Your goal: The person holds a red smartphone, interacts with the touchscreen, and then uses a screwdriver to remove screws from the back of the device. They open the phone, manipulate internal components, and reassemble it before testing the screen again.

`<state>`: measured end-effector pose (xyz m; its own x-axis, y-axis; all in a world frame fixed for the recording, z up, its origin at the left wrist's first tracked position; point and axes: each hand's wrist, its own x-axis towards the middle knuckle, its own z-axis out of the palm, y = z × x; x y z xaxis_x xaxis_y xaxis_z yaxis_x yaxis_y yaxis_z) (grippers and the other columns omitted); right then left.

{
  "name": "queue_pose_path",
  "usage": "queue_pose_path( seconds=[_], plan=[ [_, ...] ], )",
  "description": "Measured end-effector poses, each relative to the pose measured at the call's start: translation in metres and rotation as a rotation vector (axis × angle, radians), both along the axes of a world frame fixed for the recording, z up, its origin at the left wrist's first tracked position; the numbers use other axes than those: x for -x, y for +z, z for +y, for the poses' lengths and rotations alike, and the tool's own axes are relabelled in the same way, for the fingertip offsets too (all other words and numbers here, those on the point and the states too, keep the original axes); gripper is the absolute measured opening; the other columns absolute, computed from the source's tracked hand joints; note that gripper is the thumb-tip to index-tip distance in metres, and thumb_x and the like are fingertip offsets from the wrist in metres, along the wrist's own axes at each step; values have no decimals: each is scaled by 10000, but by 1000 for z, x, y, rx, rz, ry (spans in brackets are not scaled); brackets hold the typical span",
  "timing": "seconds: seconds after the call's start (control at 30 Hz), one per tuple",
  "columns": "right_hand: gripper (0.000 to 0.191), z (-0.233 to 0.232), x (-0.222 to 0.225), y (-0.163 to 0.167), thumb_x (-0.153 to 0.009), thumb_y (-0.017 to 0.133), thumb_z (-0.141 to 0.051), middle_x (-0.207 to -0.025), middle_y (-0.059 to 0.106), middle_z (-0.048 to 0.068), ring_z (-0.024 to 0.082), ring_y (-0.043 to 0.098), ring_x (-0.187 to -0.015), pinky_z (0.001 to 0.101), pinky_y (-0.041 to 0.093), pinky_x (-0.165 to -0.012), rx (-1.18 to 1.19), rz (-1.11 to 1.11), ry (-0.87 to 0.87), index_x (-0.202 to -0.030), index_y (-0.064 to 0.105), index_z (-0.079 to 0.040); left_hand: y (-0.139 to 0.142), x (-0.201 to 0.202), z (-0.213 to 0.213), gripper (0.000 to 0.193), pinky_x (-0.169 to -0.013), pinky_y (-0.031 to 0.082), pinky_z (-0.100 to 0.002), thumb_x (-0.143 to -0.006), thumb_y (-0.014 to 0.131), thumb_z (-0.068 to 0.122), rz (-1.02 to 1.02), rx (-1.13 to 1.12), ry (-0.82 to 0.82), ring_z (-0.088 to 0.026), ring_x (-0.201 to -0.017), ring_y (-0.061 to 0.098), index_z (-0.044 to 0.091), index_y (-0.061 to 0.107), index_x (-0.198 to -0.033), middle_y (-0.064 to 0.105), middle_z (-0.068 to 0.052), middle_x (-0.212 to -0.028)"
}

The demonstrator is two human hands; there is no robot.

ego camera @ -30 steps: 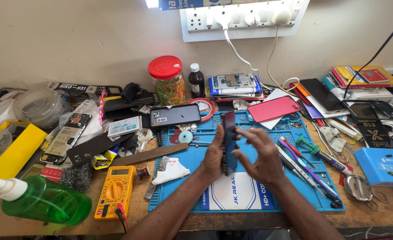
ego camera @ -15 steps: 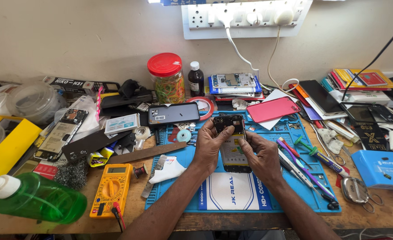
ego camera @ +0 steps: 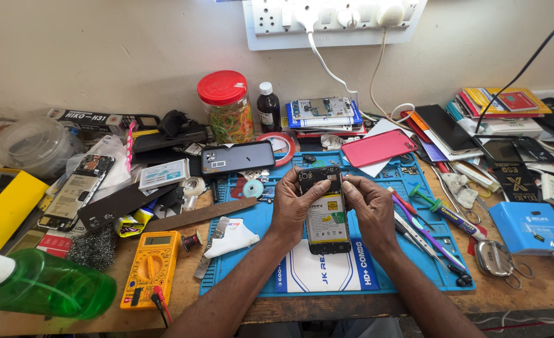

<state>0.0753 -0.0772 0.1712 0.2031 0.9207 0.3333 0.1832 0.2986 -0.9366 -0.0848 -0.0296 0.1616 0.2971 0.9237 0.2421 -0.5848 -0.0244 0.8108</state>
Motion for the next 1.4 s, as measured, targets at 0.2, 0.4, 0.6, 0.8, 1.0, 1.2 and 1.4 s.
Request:
queue_pose_path(
  seconds=[0.2, 0.4, 0.6, 0.8, 1.0, 1.2, 1.4],
  plan=[
    [197, 4, -5, 2, -985, 671, -154, -807, 759, 60, 67, 684, -681, 218, 544, -558, 36, -10, -5, -1040, 728, 26, -3, -5, -3, 187, -729, 631, -264, -912, 798, 94, 36, -42, -29, -83, -800, 721, 87, 624, -979, 745, -36, -893],
    [227, -1, 0, 7, -973, 681, -144, -897, 793, 81, 88, 738, -787, 215, 597, -653, 3, 68, 20, -1118, 729, 23, 0, -7, -2, 178, -707, 619, -255, -908, 780, 95, 5, 24, -43, -85, -794, 722, 77, 647, -1025, 748, -33, -906],
    [385, -5, 10, 12, -914, 705, -88, -991, 773, 117, 111, 756, -870, 232, 631, -705, -152, -39, 12, -1268, 612, 31, 2, -6, -2, 183, -652, 623, -259, -913, 778, 119, -145, 129, -22, -97, -760, 725, 75, 637, -1021, 746, -38, -902],
    [344, -3, 11, 0, -923, 711, -65, -1058, 789, 100, 122, 758, -868, 237, 635, -705, -134, -129, -22, -1263, 697, -16, 0, -5, 0, 183, -643, 629, -254, -917, 767, 118, -158, 150, -12, -98, -741, 728, 74, 626, -1024, 743, -42, -894],
    [316, -1, 10, -7, -924, 719, -60, -1064, 767, 111, 128, 744, -888, 240, 635, -717, -145, -88, 5, -1236, 715, -9, -2, -4, 0, 206, -604, 623, -243, -905, 774, 124, -137, 144, -12, -96, -713, 727, 86, 600, -1009, 728, -34, -867],
    [345, -5, 14, -4, -927, 709, -60, -1099, 775, 122, 124, 755, -938, 245, 647, -771, -130, -52, 18, -1268, 691, -13, 2, -1, -2, 191, -612, 625, -244, -917, 767, 130, -98, 118, -16, -95, -712, 727, 82, 602, -1001, 722, -31, -857],
    [386, -6, 17, -2, -924, 707, -62, -1084, 777, 126, 123, 748, -939, 251, 640, -785, -111, -46, 2, -1306, 669, -24, 3, -1, -2, 190, -594, 610, -236, -899, 781, 140, -83, 119, 3, -83, -691, 714, 94, 617, -983, 728, -22, -838]
  ],
)
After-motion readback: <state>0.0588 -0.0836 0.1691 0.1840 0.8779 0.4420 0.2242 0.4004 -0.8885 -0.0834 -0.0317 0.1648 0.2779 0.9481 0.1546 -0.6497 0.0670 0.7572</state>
